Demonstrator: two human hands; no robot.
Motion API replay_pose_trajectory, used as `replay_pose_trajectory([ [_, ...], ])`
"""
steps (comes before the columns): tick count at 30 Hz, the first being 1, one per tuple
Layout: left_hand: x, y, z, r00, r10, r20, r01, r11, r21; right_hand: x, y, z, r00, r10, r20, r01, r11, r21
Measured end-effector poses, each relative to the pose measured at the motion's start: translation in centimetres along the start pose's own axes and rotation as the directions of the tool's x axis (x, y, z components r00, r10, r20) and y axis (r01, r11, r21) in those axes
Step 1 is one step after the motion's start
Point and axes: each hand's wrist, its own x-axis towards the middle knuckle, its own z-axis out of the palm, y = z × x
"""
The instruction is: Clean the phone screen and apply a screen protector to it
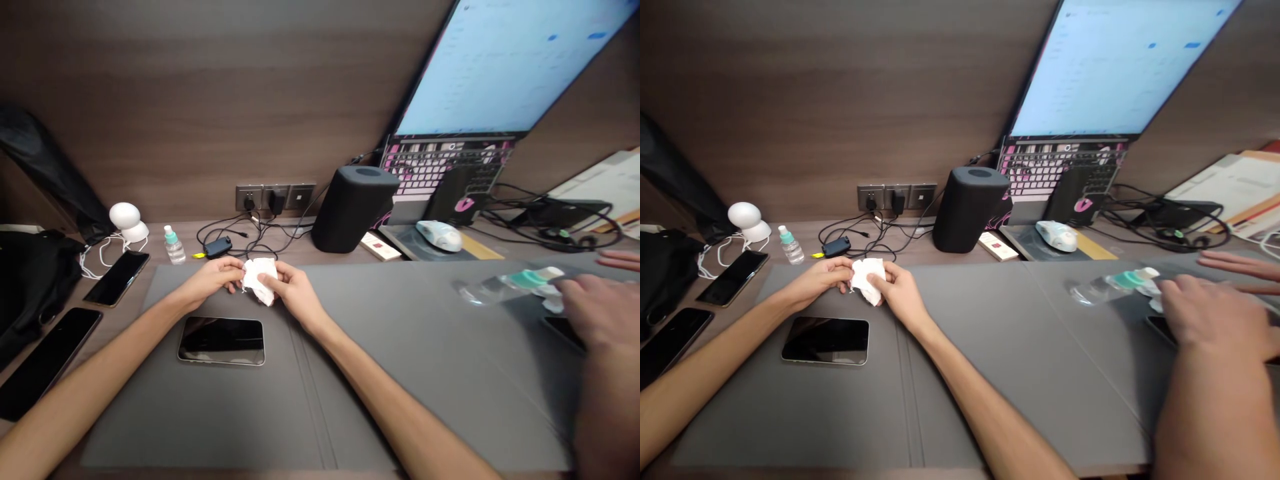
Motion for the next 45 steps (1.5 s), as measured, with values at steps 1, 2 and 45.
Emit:
replay_pose_trajectory([
  [1,0.0,0.0,0.1,1.0,-0.005,-0.004,0.005,1.0,-0.005,0.0,0.0,0.0,1.0,0.012,0.005,-0.012,1.0,0.012],
  [2,0.0,0.1,0.1,1.0,-0.01,-0.006,0.01,1.0,-0.008,0.0,0.1,0.0,1.0,0.025,0.011,-0.025,0.999,0.02],
  [45,-1.9,1.6,2.8,0.889,0.458,0.021,-0.301,0.549,0.779,-1.5,-0.5,1.7,0.99,0.139,0.027,-0.142,0.968,0.207],
])
